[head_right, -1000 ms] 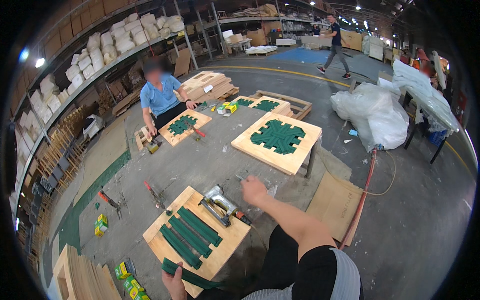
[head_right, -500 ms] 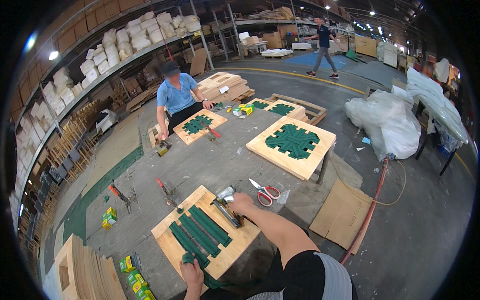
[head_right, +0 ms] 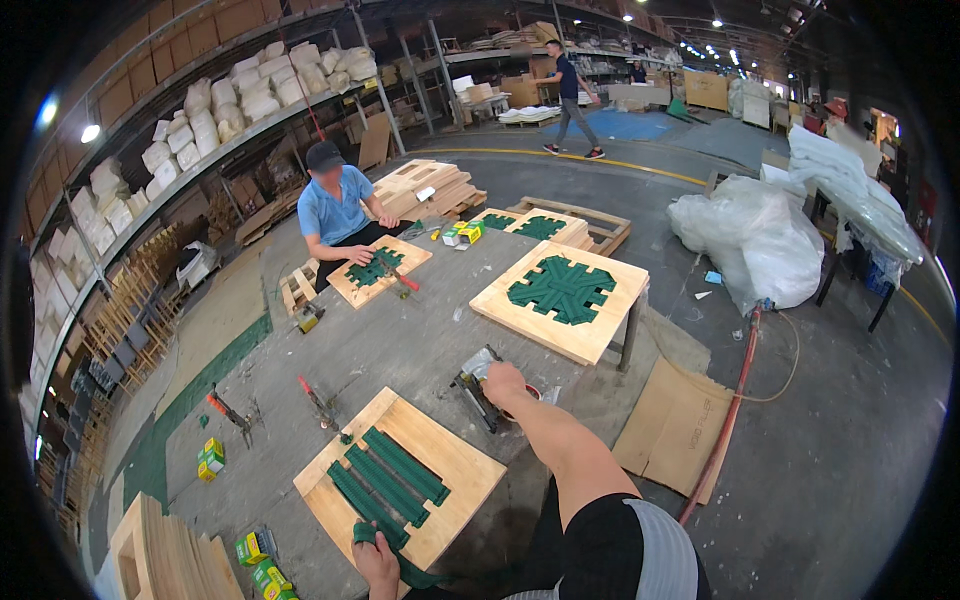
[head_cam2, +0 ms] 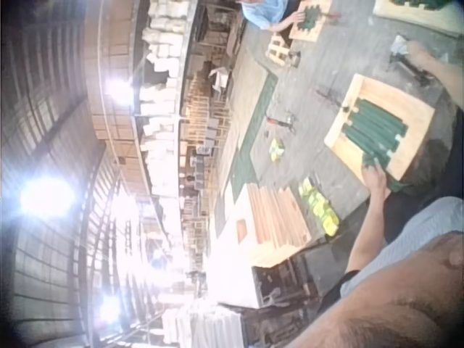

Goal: The person assembles green plastic strips into a decorative pattern on a wooden board using a nail gun. They place and secure the strips one by one, forming a grid-like design.

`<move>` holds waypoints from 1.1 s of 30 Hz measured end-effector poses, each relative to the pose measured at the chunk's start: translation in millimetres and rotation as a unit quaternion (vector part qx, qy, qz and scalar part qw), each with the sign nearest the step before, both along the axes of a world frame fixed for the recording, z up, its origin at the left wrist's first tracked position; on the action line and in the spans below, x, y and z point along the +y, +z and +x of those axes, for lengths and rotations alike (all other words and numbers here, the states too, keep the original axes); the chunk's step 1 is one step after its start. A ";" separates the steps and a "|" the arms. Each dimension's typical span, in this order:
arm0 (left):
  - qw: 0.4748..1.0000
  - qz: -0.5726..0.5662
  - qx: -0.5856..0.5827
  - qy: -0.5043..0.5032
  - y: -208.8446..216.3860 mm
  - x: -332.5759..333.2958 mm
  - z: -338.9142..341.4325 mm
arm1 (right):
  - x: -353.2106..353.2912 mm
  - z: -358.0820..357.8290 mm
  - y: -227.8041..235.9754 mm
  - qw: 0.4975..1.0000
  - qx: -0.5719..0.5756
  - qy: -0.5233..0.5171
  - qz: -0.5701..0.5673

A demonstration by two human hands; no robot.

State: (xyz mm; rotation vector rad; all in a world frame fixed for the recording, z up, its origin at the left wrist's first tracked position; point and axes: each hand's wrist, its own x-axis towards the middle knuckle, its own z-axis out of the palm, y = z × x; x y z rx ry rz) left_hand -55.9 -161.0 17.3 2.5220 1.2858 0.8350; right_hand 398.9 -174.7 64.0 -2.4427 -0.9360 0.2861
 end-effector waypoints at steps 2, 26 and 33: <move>0.999 -0.014 -0.037 -0.010 -3.0 0.9 2.9 | -6.7 7.3 -3.6 0.999 -0.009 -0.021 -0.025; 0.987 -0.041 0.146 0.046 -15.5 146.9 -12.4 | 221.8 -101.0 47.0 0.947 -0.014 0.321 0.019; 0.989 -0.075 0.117 0.043 -7.9 146.9 -7.3 | 409.6 -176.1 7.2 0.942 0.028 0.306 0.132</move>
